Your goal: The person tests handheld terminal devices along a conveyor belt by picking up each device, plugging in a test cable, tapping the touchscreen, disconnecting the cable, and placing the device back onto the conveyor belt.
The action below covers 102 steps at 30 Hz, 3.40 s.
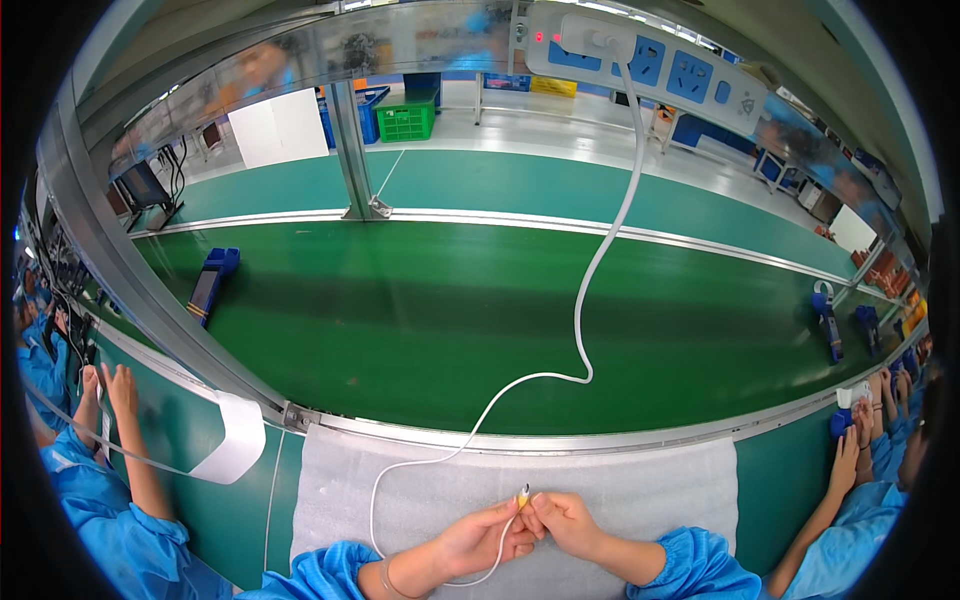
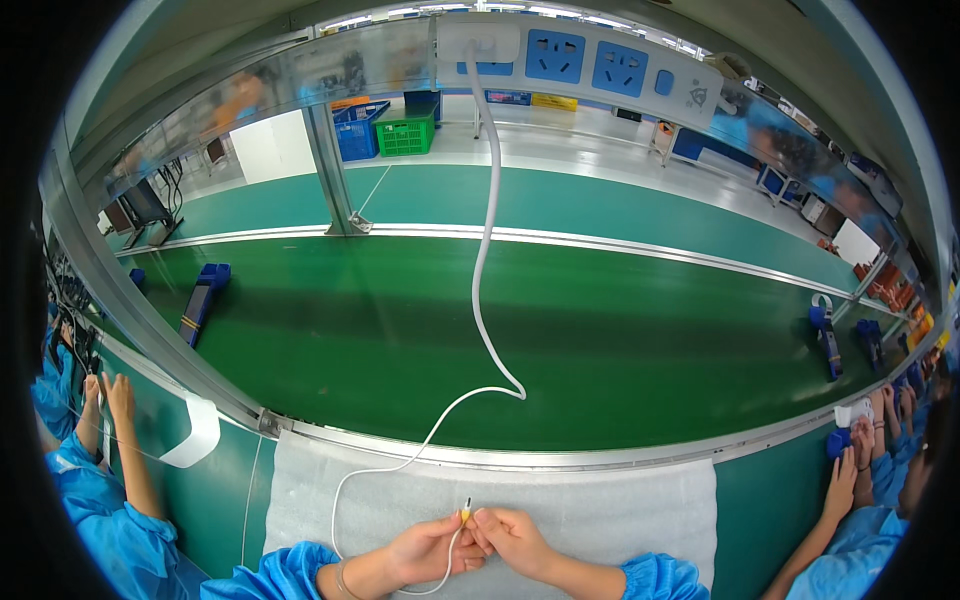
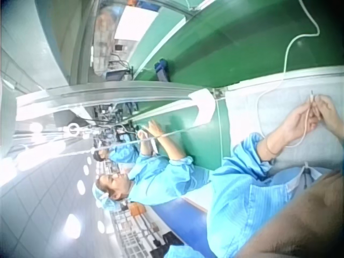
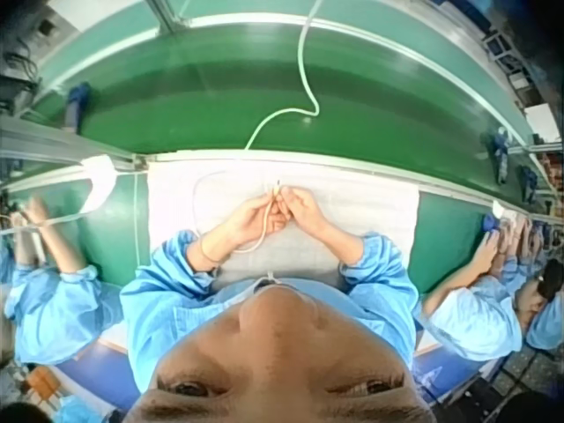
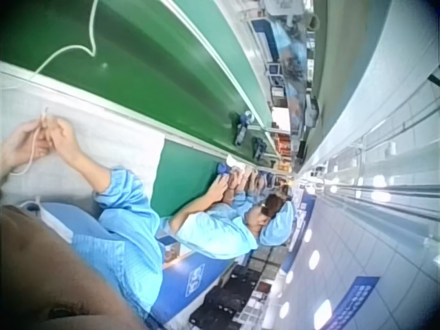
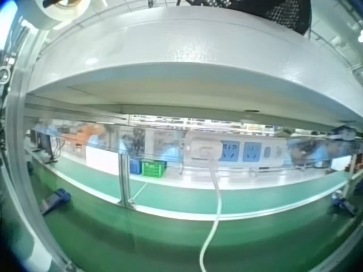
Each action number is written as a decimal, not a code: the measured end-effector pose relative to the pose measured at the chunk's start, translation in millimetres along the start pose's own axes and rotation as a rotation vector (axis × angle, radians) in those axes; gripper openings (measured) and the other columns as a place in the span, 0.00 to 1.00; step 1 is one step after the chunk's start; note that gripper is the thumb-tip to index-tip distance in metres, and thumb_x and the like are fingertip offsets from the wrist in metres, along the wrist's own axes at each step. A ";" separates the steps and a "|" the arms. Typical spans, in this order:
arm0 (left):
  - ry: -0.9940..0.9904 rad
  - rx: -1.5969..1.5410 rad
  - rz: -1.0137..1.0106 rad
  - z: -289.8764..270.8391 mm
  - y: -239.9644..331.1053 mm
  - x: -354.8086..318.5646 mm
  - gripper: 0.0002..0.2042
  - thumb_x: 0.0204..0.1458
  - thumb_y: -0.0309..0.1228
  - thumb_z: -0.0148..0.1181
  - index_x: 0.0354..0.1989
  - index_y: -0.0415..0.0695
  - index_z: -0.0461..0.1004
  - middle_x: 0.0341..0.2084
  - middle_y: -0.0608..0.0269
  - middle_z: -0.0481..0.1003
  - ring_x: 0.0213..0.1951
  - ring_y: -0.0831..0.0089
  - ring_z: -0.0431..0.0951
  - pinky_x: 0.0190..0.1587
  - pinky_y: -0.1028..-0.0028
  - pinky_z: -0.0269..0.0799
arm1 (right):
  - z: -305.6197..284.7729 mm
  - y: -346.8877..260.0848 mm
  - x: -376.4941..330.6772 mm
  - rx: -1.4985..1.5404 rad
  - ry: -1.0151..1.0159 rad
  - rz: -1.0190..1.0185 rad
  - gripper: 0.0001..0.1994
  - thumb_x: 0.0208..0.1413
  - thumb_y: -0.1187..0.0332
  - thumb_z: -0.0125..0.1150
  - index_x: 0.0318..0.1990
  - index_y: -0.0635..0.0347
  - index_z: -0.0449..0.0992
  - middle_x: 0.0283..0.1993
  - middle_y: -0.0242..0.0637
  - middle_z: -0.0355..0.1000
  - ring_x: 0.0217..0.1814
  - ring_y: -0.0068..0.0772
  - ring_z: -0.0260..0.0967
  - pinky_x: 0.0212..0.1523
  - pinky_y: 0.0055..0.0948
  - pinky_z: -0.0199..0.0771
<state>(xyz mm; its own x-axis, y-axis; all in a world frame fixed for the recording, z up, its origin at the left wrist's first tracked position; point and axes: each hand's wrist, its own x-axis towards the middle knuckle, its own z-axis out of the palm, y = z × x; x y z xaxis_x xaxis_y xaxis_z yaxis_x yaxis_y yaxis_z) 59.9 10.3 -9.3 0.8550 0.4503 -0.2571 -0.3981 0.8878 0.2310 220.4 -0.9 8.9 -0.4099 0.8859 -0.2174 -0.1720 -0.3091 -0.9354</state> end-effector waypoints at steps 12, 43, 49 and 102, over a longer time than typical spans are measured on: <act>0.036 0.005 -0.003 3.1 0.6 -0.8 0.18 0.56 0.44 0.41 0.36 0.40 0.66 0.31 0.63 0.69 0.27 0.78 0.60 0.35 0.79 0.59 | -2.5 3.2 0.1 0.015 -0.024 -0.015 0.21 0.61 0.60 0.36 0.18 0.62 0.62 0.22 0.32 0.62 0.30 0.21 0.62 0.33 0.21 0.65; 0.002 -0.016 -0.005 2.1 0.1 -1.5 0.18 0.56 0.44 0.41 0.36 0.40 0.66 0.31 0.63 0.68 0.27 0.78 0.60 0.34 0.79 0.58 | -3.3 3.4 -0.2 -0.011 -0.027 -0.001 0.21 0.61 0.58 0.36 0.20 0.63 0.63 0.25 0.33 0.65 0.28 0.19 0.61 0.31 0.19 0.64; 0.001 0.000 -0.005 2.3 0.4 -0.7 0.18 0.56 0.44 0.40 0.36 0.40 0.66 0.31 0.64 0.68 0.27 0.78 0.60 0.34 0.79 0.58 | -3.7 4.6 0.1 -0.001 -0.037 -0.038 0.21 0.61 0.59 0.36 0.20 0.62 0.63 0.24 0.32 0.63 0.27 0.19 0.59 0.30 0.19 0.64; -0.020 -0.014 -0.009 -0.2 1.0 -0.4 0.18 0.56 0.44 0.40 0.35 0.40 0.66 0.31 0.63 0.68 0.27 0.78 0.59 0.34 0.79 0.58 | -2.6 1.5 0.4 0.020 -0.034 -0.001 0.21 0.61 0.60 0.36 0.19 0.63 0.63 0.22 0.32 0.62 0.31 0.22 0.62 0.33 0.20 0.65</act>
<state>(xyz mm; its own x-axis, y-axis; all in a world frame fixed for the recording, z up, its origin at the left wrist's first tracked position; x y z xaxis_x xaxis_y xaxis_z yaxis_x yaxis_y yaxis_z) 59.1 11.0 -9.2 0.8648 0.4407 -0.2405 -0.3950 0.8930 0.2157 222.4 -0.1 6.6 -0.4395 0.8741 -0.2070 -0.1898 -0.3156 -0.9297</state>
